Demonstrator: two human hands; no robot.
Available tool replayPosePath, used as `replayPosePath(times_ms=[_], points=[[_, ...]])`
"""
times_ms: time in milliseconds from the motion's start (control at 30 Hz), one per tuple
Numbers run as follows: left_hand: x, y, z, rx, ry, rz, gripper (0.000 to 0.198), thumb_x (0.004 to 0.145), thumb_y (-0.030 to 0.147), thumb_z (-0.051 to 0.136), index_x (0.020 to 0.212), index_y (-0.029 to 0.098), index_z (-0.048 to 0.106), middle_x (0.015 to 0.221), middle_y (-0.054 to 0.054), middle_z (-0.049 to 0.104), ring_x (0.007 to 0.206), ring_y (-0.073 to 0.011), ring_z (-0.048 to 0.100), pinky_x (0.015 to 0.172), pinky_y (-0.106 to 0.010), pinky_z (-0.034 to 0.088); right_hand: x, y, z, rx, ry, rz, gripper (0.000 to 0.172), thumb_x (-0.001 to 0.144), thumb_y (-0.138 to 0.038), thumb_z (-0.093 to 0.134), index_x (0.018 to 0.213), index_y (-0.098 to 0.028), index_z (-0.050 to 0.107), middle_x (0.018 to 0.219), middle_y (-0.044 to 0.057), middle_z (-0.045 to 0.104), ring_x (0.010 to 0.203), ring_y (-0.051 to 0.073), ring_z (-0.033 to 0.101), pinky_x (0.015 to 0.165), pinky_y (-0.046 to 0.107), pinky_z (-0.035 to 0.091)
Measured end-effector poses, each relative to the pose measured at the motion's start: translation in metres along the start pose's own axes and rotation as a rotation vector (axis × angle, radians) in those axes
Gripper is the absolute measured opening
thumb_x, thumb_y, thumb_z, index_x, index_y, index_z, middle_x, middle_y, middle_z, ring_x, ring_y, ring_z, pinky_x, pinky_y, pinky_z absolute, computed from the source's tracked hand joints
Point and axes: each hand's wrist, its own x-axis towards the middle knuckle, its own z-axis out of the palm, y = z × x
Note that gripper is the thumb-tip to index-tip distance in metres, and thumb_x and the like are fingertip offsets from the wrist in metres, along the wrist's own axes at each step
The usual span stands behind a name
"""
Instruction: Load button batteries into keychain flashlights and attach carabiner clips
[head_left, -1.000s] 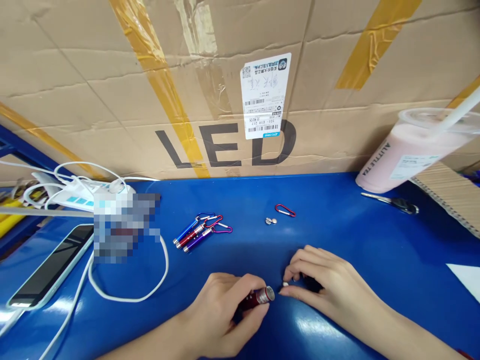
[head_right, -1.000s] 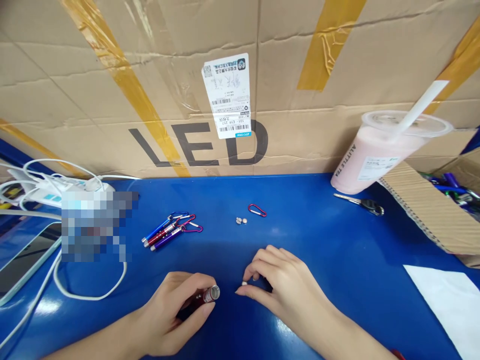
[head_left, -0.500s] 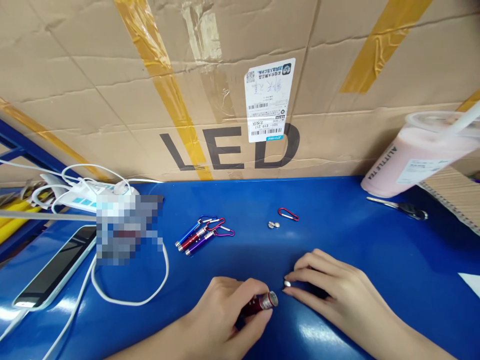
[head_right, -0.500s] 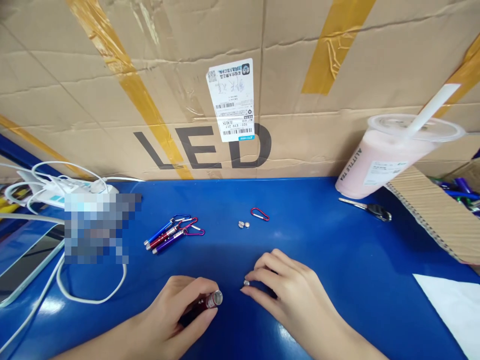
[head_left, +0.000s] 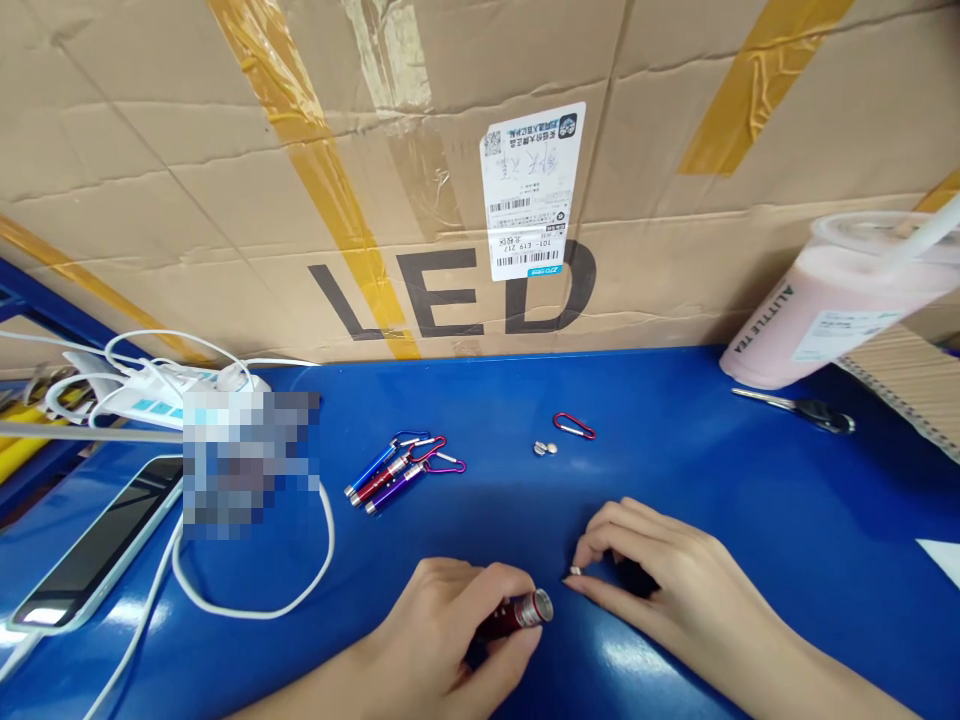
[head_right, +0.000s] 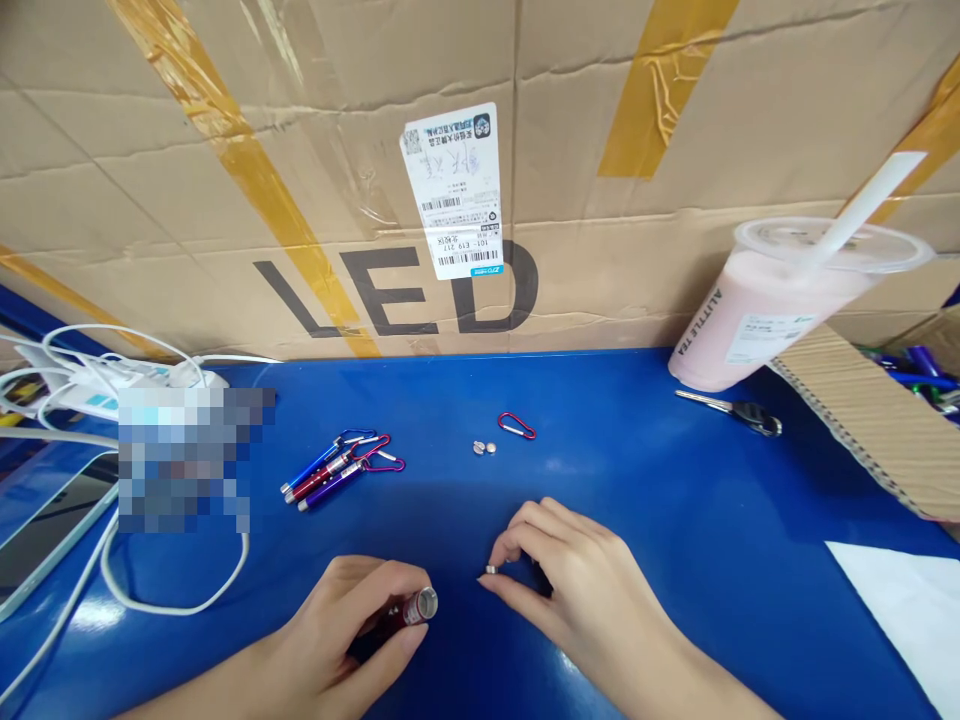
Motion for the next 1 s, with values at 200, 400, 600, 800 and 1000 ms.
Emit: replayPosePath(times_ms=[200,400,600,800,1000], points=[[-0.001,-0.004,0.002,0.020,-0.013,0.006,0.008,0.093,0.015,0.042,0.095,0.017,0.050,0.059,0.003,0.056,0.044,-0.0097,0.048,0.047,-0.020,0.037,-0.001,-0.002,0.004,0.033,0.020,-0.031,0.024,0.093,-0.036,0.052,0.079,-0.022,0.065,0.075,0.000,0.066,0.065,0.012,0.061,0.059,0.023,0.050],[-0.001,-0.004,0.002,0.106,-0.037,0.035,0.017,0.099,0.024,0.036,0.099,0.016,0.051,0.062,0.001,0.061,0.046,-0.0119,0.053,0.046,-0.022,0.038,-0.002,-0.014,0.004,0.065,0.217,-0.054,0.017,0.093,-0.027,0.055,0.084,-0.020,0.067,0.077,-0.001,0.067,0.063,0.008,0.063,0.056,0.018,0.051],[-0.001,-0.005,0.002,0.144,-0.051,0.048,0.018,0.100,0.026,0.035,0.100,0.017,0.050,0.061,0.001,0.062,0.046,-0.0130,0.054,0.046,-0.023,0.037,-0.003,-0.028,0.002,0.144,0.304,-0.101,0.011,0.091,-0.023,0.057,0.090,-0.022,0.068,0.076,-0.002,0.068,0.059,0.008,0.064,0.053,0.017,0.053],[-0.007,-0.008,0.005,0.142,-0.035,0.026,0.017,0.100,0.026,0.037,0.102,0.017,0.051,0.063,0.000,0.063,0.047,-0.0136,0.055,0.048,-0.024,0.038,-0.005,-0.031,0.006,0.187,0.289,-0.141,0.012,0.093,-0.021,0.055,0.090,-0.021,0.066,0.076,-0.002,0.069,0.059,0.007,0.065,0.053,0.016,0.053],[-0.008,-0.007,0.007,0.132,-0.005,0.005,0.017,0.100,0.027,0.037,0.099,0.018,0.052,0.063,0.001,0.063,0.048,-0.0128,0.055,0.049,-0.023,0.038,-0.005,-0.032,0.006,0.223,0.262,-0.174,0.012,0.091,-0.014,0.056,0.089,-0.018,0.067,0.076,-0.001,0.068,0.059,0.008,0.065,0.054,0.016,0.052]])
